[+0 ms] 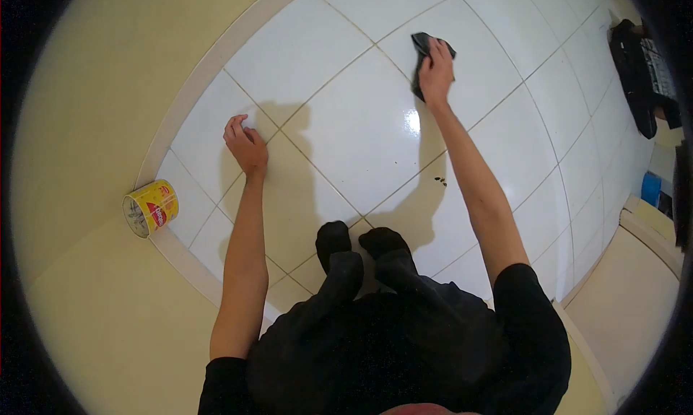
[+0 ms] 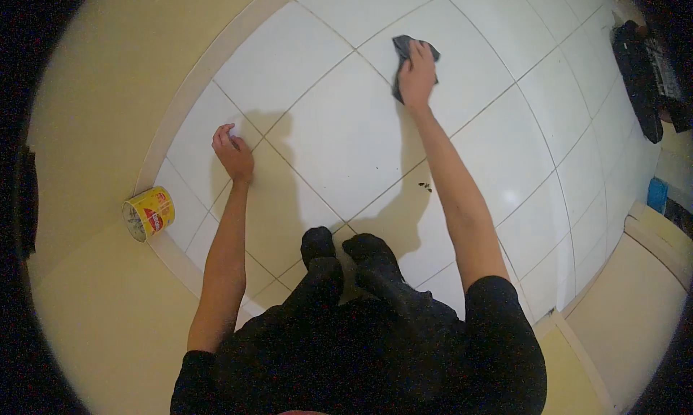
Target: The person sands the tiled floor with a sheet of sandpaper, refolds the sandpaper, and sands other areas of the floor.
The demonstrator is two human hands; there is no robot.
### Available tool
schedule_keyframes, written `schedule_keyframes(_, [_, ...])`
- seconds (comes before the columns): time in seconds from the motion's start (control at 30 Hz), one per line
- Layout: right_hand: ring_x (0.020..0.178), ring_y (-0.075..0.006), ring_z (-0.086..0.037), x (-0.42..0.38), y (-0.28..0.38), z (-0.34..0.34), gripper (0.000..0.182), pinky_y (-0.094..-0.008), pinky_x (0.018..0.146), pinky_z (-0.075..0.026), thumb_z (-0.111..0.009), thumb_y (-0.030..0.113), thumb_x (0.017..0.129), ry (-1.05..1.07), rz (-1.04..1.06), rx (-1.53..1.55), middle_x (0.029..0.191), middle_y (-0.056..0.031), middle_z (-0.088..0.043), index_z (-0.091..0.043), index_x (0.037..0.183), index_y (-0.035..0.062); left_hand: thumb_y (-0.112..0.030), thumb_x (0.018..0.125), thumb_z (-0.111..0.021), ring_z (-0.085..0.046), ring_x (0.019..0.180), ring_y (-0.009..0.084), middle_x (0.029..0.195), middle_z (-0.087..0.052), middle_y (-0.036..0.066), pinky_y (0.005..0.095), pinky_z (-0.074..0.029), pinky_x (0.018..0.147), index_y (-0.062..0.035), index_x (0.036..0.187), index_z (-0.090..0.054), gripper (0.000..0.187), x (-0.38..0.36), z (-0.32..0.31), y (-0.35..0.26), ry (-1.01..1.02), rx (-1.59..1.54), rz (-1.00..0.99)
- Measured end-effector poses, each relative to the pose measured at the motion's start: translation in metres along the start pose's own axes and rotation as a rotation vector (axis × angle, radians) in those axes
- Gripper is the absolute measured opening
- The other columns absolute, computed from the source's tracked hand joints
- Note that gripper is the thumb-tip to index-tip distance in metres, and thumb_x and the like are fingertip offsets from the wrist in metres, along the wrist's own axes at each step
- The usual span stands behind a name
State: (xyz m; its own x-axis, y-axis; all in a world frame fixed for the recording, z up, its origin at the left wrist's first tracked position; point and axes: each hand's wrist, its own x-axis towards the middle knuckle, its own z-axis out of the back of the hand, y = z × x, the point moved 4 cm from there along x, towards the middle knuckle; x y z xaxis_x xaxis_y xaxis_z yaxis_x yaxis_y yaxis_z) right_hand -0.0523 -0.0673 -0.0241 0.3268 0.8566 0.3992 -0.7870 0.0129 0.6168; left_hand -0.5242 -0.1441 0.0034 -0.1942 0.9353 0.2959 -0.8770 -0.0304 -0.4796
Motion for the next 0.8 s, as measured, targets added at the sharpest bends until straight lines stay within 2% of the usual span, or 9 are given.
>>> schedule_keyframes(0.07, [0.134,-0.0391,-0.056,0.01,0.028,-0.029,0.048,-0.0463,0.113,-0.046,-0.06,-0.005,0.084,-0.013,0.091,0.075,0.134,-0.0171,-0.067,-0.068,0.131,0.002,0.001,0.092,-0.05,-0.052,0.122,0.036,0.132,-0.058,0.014,0.0492,-0.041,0.105,-0.006,0.126,-0.06,0.036,-0.001,-0.003,0.006,0.012,-0.01,0.024])
schedule_keyframes(0.2, [0.129,-0.0356,-0.061,0.004,0.089,-0.064,0.044,-0.0462,0.109,-0.049,-0.06,-0.007,0.081,0.218,0.294,0.241,0.126,-0.0139,-0.071,-0.074,0.121,0.0043,0.002,0.091,-0.051,-0.051,0.124,0.0344,0.132,-0.057,0.013,0.0479,-0.041,0.106,-0.0067,0.126,-0.06,0.037,-0.001,-0.001,0.004,0.001,0.014,-0.007])
schedule_keyframes(0.27, [0.129,-0.0324,-0.062,-0.014,0.111,-0.071,0.05,-0.0469,0.109,-0.05,-0.057,-0.01,0.076,0.356,0.391,0.256,0.128,-0.0107,-0.072,-0.075,0.12,0.0064,0.004,0.089,-0.05,-0.051,0.124,0.0337,0.131,-0.059,0.013,0.0467,-0.043,0.104,-0.0058,0.125,-0.06,0.038,0.0,0.001,0.0,-0.015,0.023,-0.019])
schedule_keyframes(0.33, [0.129,-0.0316,-0.062,-0.031,0.123,-0.074,0.055,-0.0461,0.11,-0.05,-0.055,-0.01,0.073,0.481,0.478,0.431,0.129,-0.0092,-0.072,-0.076,0.121,0.008,0.002,0.092,-0.051,-0.051,0.125,0.0341,0.133,-0.057,0.012,0.0478,-0.042,0.106,-0.0067,0.126,-0.06,0.036,0.0,-0.001,0.005,-0.009,0.021,-0.039])
schedule_keyframes(0.47, [0.126,-0.0303,-0.064,-0.079,0.133,-0.068,0.056,-0.0442,0.11,-0.05,-0.055,-0.011,0.071,0.687,0.598,0.534,0.126,-0.007,-0.074,-0.078,0.118,0.0098,0.001,0.093,-0.05,-0.051,0.125,0.0346,0.135,-0.056,0.012,0.0484,-0.042,0.106,-0.0062,0.126,-0.06,0.035,-0.001,0.001,0.0,0.003,0.003,0.002])
schedule_keyframes(0.63, [0.125,-0.0307,-0.064,-0.115,0.122,-0.023,0.053,-0.0447,0.112,-0.048,-0.055,-0.012,0.069,0.95,0.578,0.642,0.123,-0.0082,-0.076,-0.08,0.111,0.0065,0.001,0.093,-0.049,-0.052,0.123,0.0356,0.132,-0.058,0.014,0.0491,-0.042,0.105,-0.0046,0.125,-0.062,0.035,0.0,-0.001,0.002,-0.011,0.03,-0.02])
schedule_keyframes(0.8, [0.124,-0.0317,-0.065,-0.13,0.092,0.024,0.053,-0.0464,0.113,-0.047,-0.055,-0.014,0.065,1.079,0.549,0.68,0.121,-0.0102,-0.076,-0.081,0.108,0.0038,0.002,0.093,-0.049,-0.054,0.121,0.0368,0.13,-0.06,0.015,0.0495,-0.043,0.104,-0.004,0.124,-0.062,0.034,-0.002,0.002,-0.004,-0.036,0.029,-0.07])
